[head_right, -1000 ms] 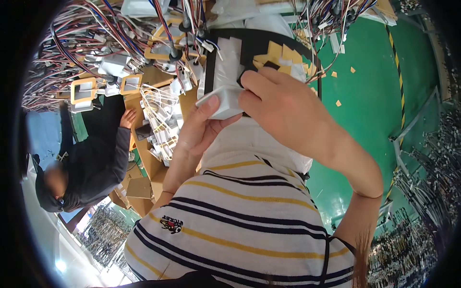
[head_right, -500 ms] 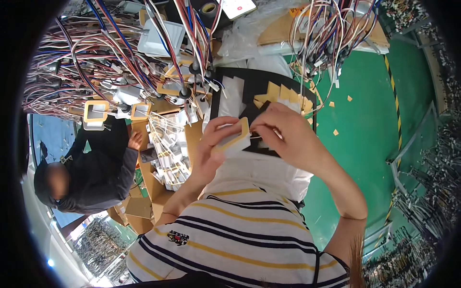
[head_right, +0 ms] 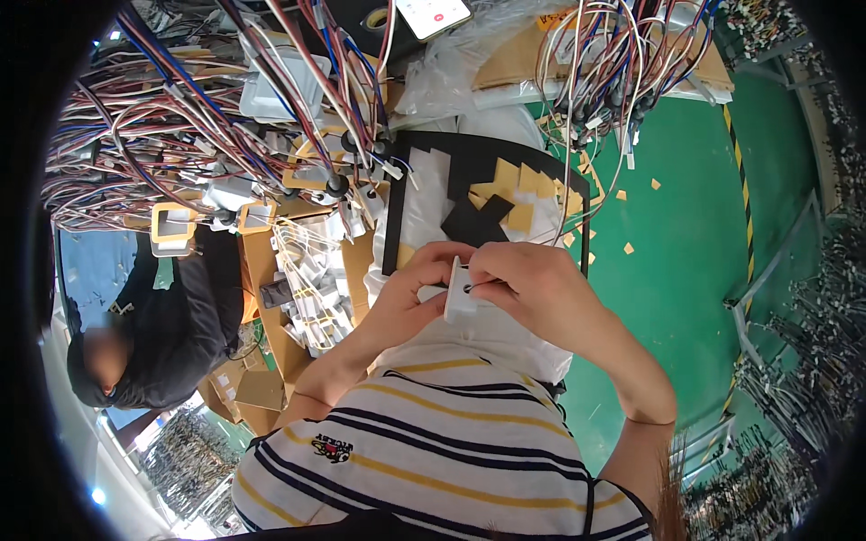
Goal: Assembling electronic components and wiring them together at a production station.
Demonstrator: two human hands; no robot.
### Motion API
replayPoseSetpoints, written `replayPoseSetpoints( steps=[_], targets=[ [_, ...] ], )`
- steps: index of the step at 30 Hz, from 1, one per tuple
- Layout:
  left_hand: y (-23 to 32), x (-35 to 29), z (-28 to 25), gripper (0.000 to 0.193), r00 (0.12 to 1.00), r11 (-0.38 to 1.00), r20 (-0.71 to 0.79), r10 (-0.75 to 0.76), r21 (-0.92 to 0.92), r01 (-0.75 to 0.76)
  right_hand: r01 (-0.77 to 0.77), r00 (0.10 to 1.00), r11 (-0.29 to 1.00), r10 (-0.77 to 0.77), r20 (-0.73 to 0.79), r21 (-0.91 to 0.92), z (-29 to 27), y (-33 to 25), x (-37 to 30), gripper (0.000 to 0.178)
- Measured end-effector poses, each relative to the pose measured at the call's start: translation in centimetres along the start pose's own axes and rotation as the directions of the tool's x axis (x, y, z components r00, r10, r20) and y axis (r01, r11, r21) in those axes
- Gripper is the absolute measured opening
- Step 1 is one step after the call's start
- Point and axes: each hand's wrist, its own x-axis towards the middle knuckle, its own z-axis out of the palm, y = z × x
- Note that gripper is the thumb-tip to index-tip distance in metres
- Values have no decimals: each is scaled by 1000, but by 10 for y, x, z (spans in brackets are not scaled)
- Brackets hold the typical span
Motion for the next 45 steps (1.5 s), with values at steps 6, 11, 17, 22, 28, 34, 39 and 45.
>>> replayPoseSetpoints(
  steps=[6,11,17,22,28,34,39,45],
  targets=[
    [8,3,0,11,989,993,-151,-14,-118,-4,91,991,979,-106,-78,-182,5,7,-7,19],
    [5,6,7,17,986,1000,-164,22,-12,-24,74,997,963,-67,39,-257,4,2,-11,30],
    [39,16,14,23,895,724,-193,401,666,-181,83,984,949,-126,-123,-304,8,-22,1,74],
    [50,20,-8,16,860,776,-320,397,618,-128,-56,998,713,20,-60,-698,-39,-6,-9,81],
    [57,42,11,12,858,787,-203,471,538,-304,34,966,931,-123,-226,-364,-12,-20,-3,83],
    [56,33,-9,3,962,987,-261,85,155,-45,-235,953,492,-56,-299,-838,-56,-10,-22,75],
    [56,45,2,11,990,959,-130,-62,-282,23,48,953,999,-53,-298,-24,-15,-6,-8,31],
    [49,42,-2,18,978,872,-175,-116,-490,15,-93,935,926,207,-289,365,-12,1,-7,10]
  ],
)
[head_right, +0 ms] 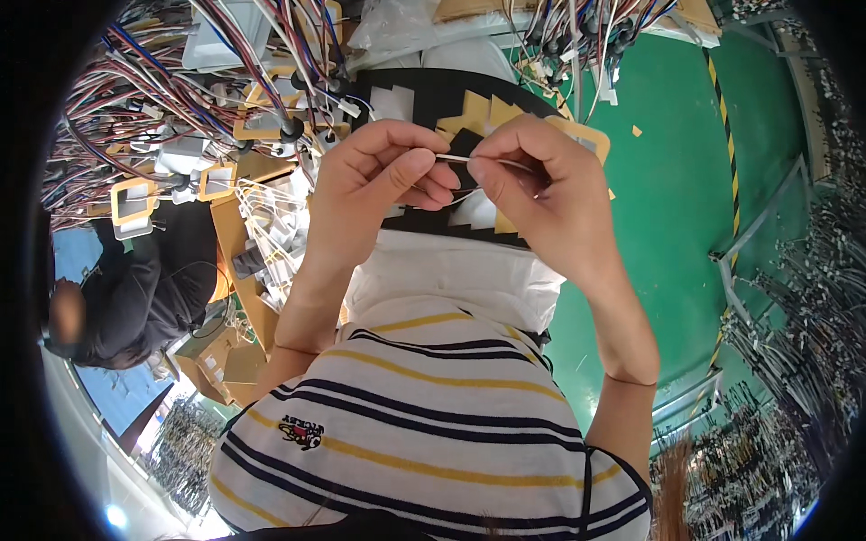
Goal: Assembling electronic components and wiring them together at a production station.
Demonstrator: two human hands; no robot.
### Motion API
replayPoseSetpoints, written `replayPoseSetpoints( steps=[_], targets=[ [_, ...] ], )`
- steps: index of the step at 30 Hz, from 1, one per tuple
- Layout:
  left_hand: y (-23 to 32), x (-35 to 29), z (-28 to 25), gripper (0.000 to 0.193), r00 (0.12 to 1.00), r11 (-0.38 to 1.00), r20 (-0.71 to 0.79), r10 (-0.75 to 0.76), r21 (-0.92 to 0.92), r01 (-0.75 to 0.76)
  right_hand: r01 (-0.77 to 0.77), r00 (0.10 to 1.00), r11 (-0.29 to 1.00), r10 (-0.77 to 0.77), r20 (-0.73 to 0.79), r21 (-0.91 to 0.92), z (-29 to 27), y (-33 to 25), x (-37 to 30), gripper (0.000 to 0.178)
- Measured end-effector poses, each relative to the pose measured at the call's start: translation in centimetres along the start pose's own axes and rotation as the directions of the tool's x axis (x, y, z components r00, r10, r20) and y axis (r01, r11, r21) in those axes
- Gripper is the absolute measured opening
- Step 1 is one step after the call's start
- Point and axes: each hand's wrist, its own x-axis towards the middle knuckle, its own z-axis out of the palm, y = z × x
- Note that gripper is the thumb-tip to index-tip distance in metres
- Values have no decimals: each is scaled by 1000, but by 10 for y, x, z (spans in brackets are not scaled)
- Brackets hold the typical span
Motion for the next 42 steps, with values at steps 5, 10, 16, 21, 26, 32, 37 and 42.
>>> replayPoseSetpoints(
  steps=[5,10,16,21,26,32,37,42],
  targets=[
    [-4,-4,2,19,1000,1000,-25,9,23,-9,-44,999,999,44,-16,30,-1,-3,0,6],
    [-6,-5,0,21,1000,996,3,18,90,-18,-143,989,986,146,-24,89,-4,1,0,7],
    [-6,-5,-2,21,999,998,24,-35,45,33,-178,984,981,177,23,75,-9,3,-1,8],
    [-5,-2,-2,21,998,998,7,-69,8,69,-140,990,986,141,-3,92,-7,2,3,8],
    [-3,-1,-3,18,993,994,18,-114,-5,114,-140,989,990,141,33,-12,-10,-1,4,6],
    [-11,5,-14,75,881,892,450,-148,-324,316,-69,997,997,68,31,41,-4,-12,-1,5],
    [-16,2,-8,86,723,763,686,-82,-423,488,35,998,999,-35,45,-8,14,-20,0,5],
    [-21,3,-12,80,664,707,747,20,-481,519,24,999,1000,-24,23,-19,15,-23,-3,6]
  ],
)
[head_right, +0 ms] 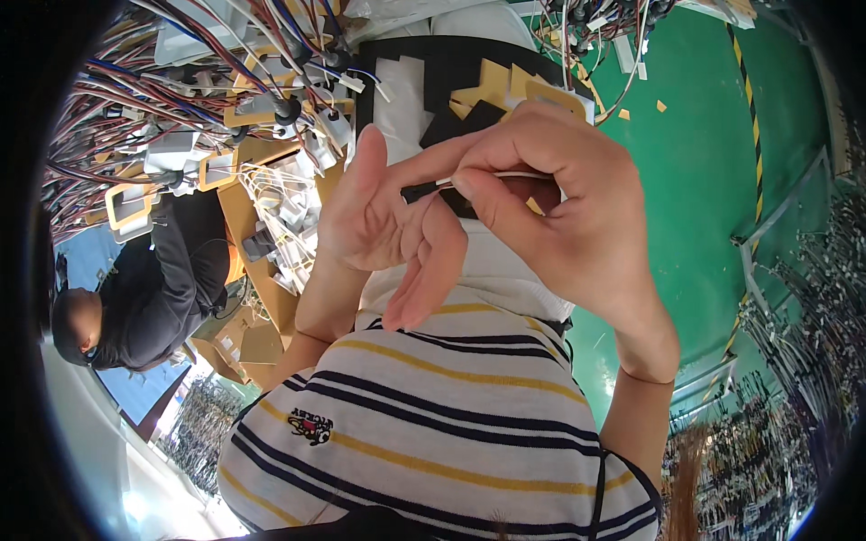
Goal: Assembling electronic components and wiring them together at a production station.
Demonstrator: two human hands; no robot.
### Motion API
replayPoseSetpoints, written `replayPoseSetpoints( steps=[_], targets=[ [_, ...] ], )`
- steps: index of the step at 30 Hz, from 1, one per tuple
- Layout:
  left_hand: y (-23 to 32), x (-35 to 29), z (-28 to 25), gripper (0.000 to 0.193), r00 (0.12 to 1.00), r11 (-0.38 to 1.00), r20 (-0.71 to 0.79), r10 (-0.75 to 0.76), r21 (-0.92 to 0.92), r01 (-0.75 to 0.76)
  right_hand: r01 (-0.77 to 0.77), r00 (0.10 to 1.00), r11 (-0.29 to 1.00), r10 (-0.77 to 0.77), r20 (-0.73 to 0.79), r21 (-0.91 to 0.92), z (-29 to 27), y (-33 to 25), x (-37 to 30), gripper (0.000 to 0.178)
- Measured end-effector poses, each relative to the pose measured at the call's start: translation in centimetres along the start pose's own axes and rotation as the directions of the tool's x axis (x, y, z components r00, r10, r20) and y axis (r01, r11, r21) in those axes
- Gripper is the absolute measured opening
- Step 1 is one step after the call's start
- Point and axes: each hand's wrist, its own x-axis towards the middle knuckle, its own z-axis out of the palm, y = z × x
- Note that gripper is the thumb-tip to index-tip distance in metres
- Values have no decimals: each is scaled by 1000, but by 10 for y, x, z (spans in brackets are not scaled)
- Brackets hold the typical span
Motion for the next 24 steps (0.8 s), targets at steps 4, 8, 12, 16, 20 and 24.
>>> replayPoseSetpoints(
  steps=[4,8,12,16,20,24],
  targets=[
    [-2,-3,1,81,1000,997,-22,-1,-76,0,-23,1000,1000,23,-11,-14,-1,1,-1,8],
    [-4,-2,0,82,1000,995,18,22,-103,-20,-27,999,993,23,-36,-113,1,-2,-2,8],
    [-5,-1,1,83,1000,996,3,22,-83,-21,-21,999,990,16,-38,-136,0,-1,-2,8],
    [-8,-3,-3,83,1000,993,13,24,-112,-22,-37,998,986,26,-65,-165,1,-2,-2,8],
    [-10,-1,-4,83,997,986,41,68,-153,-61,-40,998,984,30,-63,-172,1,0,-1,7],
    [-5,0,-1,69,996,996,6,92,-15,-92,-36,998,987,27,-57,-156,1,2,1,7]
  ],
)
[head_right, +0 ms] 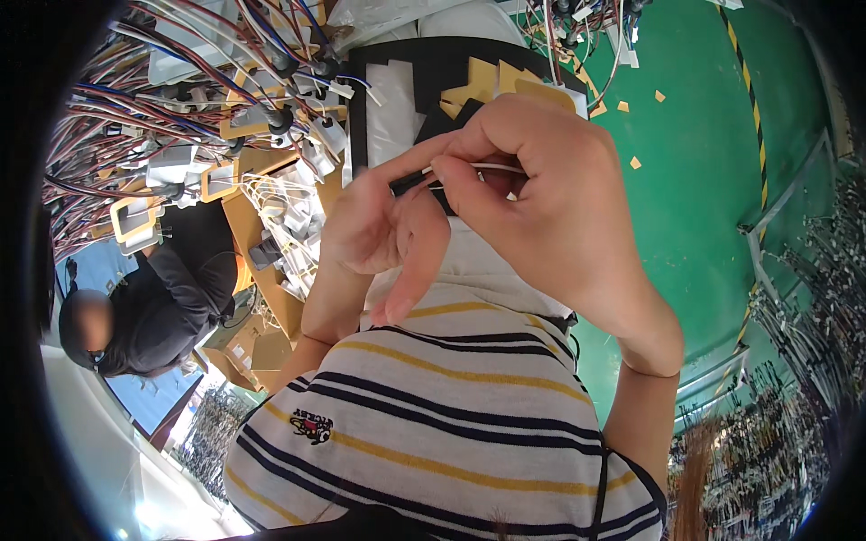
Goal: Assembling electronic components and wiring them together at a production station.
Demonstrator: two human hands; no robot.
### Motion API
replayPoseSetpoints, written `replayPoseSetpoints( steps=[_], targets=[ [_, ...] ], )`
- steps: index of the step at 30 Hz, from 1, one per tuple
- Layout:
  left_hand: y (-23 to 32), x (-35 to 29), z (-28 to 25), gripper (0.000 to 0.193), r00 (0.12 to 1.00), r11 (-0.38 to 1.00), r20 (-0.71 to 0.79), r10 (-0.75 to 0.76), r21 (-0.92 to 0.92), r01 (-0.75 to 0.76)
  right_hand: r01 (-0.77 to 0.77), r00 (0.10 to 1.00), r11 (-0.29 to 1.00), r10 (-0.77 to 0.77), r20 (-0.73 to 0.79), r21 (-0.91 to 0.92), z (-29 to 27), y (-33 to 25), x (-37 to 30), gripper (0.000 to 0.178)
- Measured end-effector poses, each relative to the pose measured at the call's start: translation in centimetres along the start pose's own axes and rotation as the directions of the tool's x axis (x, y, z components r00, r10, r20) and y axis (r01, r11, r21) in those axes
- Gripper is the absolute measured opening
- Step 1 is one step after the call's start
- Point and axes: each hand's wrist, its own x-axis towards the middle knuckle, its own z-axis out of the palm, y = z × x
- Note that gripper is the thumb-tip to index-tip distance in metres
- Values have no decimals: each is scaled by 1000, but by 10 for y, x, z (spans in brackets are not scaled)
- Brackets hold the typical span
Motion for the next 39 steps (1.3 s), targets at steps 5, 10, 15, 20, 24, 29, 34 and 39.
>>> replayPoseSetpoints(
  steps=[5,10,15,20,24,29,34,39],
  targets=[
    [8,8,11,53,978,974,-208,6,221,41,62,997,998,-61,-39,11,1,1,5,5],
    [34,3,27,48,953,910,-294,78,412,52,61,998,995,-62,15,78,-31,-13,10,8],
    [42,0,42,49,955,899,-293,55,430,80,76,997,992,-78,15,103,-41,-19,9,10],
    [44,1,43,49,968,887,-246,47,456,73,89,995,989,-93,23,117,-42,-16,11,9],
    [44,0,33,54,984,954,-173,-50,282,98,81,995,991,-87,52,108,-45,-14,13,8],
    [52,6,14,74,983,472,-167,70,874,114,241,965,956,-218,146,-165,-45,-12,23,9],
    [41,37,10,21,813,221,-340,472,939,264,350,936,866,-336,102,-356,-34,7,44,7],
    [35,47,-30,16,688,419,-402,604,895,156,278,959,884,-277,56,-377,-23,22,59,9]
  ],
)
